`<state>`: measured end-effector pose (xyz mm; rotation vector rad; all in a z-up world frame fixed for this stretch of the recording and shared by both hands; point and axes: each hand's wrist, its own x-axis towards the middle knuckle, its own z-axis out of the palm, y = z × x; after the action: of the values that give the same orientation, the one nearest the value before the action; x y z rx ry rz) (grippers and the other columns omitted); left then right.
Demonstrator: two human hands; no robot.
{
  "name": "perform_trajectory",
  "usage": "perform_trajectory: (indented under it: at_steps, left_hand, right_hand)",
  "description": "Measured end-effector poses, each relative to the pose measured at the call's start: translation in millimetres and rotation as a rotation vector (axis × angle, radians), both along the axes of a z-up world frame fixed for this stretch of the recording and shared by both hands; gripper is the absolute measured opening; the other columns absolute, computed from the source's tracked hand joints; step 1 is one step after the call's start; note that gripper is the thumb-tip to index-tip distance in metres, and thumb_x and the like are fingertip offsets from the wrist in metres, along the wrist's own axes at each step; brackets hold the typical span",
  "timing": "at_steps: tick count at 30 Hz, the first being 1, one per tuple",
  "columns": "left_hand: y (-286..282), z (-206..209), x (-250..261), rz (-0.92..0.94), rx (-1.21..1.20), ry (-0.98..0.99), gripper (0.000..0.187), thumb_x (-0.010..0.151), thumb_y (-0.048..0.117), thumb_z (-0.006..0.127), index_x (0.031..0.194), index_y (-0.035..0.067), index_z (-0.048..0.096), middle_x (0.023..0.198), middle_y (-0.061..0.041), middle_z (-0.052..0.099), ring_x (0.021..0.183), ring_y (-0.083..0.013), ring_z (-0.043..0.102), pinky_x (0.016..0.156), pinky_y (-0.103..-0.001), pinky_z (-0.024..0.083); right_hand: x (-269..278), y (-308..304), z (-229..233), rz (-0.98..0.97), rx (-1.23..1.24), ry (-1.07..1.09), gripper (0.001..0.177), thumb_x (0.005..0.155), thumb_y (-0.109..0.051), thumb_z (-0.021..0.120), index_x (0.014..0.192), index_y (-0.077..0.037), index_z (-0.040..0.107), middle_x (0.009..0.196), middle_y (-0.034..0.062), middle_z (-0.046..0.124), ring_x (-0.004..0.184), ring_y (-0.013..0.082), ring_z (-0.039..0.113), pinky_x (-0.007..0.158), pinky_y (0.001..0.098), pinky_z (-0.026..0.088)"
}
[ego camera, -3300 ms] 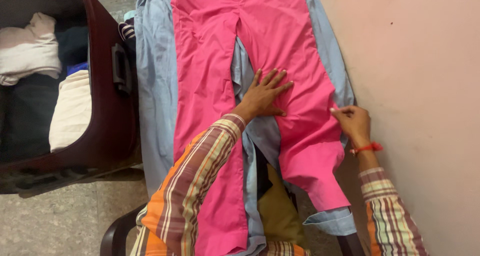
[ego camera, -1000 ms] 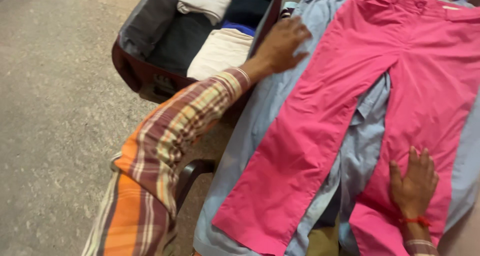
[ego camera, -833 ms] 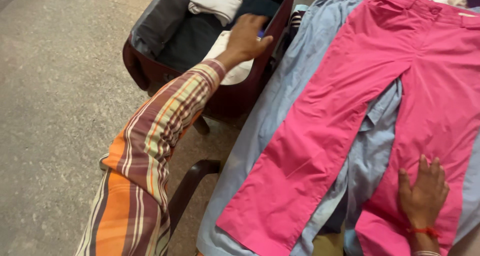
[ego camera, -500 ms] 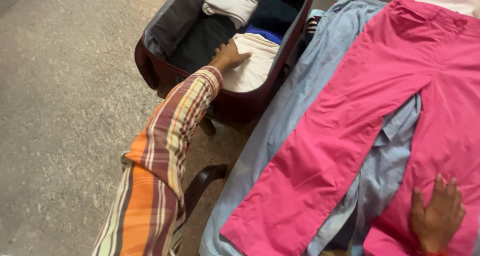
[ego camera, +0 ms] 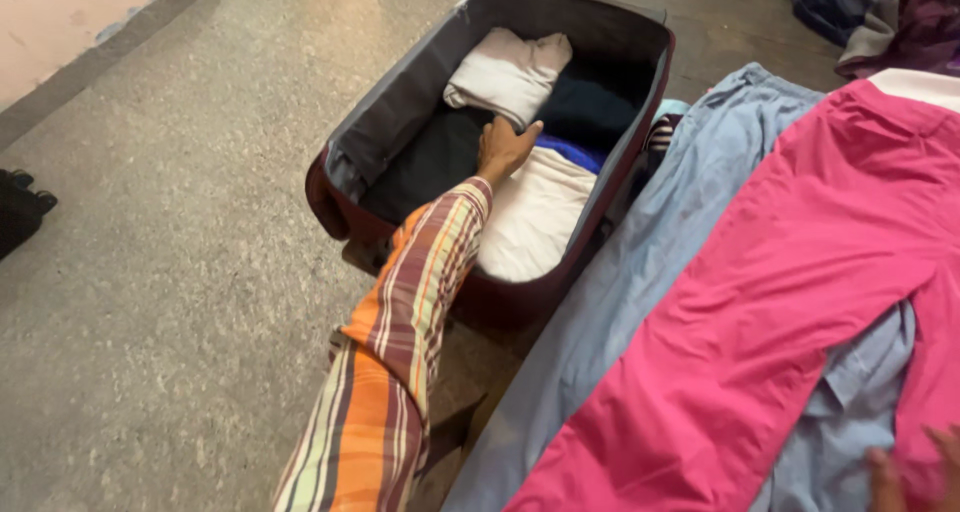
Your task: The person removes a pink garment from a suitcase and spreads it out on a blue surface. They then retrieve a grey polo shirt from the suitcase, place it flat over the pink garment, and fold the items together before fastening the buttons at the collar.
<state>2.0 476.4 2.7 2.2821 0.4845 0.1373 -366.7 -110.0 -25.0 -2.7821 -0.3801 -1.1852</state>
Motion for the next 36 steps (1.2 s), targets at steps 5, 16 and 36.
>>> perform_trajectory:
  at_steps: [5,16,36]
  left_hand:
    - [3.0,-34.2,43.9,0.221,-0.070,-0.144,0.099,0.075,0.073,0.073,0.129,-0.008,0.055,0.129,-0.029,0.060,0.123,-0.0422,0.059,0.103,-0.048,0.047]
    - [33.4,-20.9,80.3,0.329,-0.981,-0.159,0.085,0.067,0.057,0.082,0.119,-0.006,0.061,0.111,-0.016,0.064,0.095,-0.0268,0.067,0.072,-0.040,0.062]
    - [-34.1,66.9,-28.8,0.245,-0.717,-0.684,0.085,0.082,0.029,0.070,0.149,-0.007,0.033,0.147,-0.022,0.045,0.136,-0.0335,0.047,0.115,-0.041,0.034]
  right_hand:
    - [26.9,86.5,34.1,0.054,0.175,0.260,0.061,0.086,-0.043,0.076,0.132,-0.005,0.063,0.136,0.0225,0.059,0.127,0.0356,0.058,0.110,0.0470,0.046]
    - [27.1,116.0,31.8,-0.124,-0.089,0.205,0.051,0.097,-0.046,0.070,0.128,-0.006,0.062,0.138,0.0126,0.060,0.129,0.0272,0.056,0.112,0.0459,0.038]
    - [16.5,139.3,77.2,-0.121,-0.003,0.305,0.053,0.092,-0.037,0.069,0.133,-0.004,0.061,0.143,0.0172,0.059,0.136,0.0337,0.053,0.119,0.0529,0.036]
